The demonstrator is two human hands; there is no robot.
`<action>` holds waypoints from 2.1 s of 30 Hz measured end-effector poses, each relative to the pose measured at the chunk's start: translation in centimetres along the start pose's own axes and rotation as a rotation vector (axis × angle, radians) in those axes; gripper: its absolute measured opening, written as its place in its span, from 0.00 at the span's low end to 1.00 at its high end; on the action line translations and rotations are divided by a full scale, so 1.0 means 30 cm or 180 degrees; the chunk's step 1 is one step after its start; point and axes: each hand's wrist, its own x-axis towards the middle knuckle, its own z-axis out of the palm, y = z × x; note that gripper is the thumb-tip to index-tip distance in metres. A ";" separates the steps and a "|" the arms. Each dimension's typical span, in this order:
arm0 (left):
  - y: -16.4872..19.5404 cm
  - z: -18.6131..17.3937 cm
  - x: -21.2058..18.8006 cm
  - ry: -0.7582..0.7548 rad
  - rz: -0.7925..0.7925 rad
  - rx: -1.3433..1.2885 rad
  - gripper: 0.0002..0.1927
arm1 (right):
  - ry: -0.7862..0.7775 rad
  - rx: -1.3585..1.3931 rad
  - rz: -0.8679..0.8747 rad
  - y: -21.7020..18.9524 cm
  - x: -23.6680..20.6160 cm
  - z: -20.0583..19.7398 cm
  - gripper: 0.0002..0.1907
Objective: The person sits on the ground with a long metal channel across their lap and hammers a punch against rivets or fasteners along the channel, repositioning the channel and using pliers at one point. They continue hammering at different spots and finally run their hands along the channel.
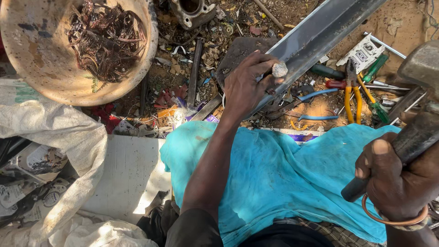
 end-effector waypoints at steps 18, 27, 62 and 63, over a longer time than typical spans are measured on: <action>-0.033 0.037 0.003 -0.0174 0.0283 0.0597 0.19 | 0.0035 -0.0201 0.0407 -0.039 -0.028 0.084 0.20; -0.019 0.036 0.003 -0.0126 0.0250 0.0584 0.20 | -0.0294 -0.0781 0.0245 0.024 0.035 0.168 0.20; 0.006 -0.033 0.003 -0.0069 0.0256 -0.0212 0.17 | 0.0208 -0.0222 0.0332 -0.012 0.046 0.010 0.13; 0.002 -0.029 -0.001 0.0006 0.0331 -0.0176 0.17 | 0.0257 -0.0094 0.0331 -0.017 0.033 -0.007 0.13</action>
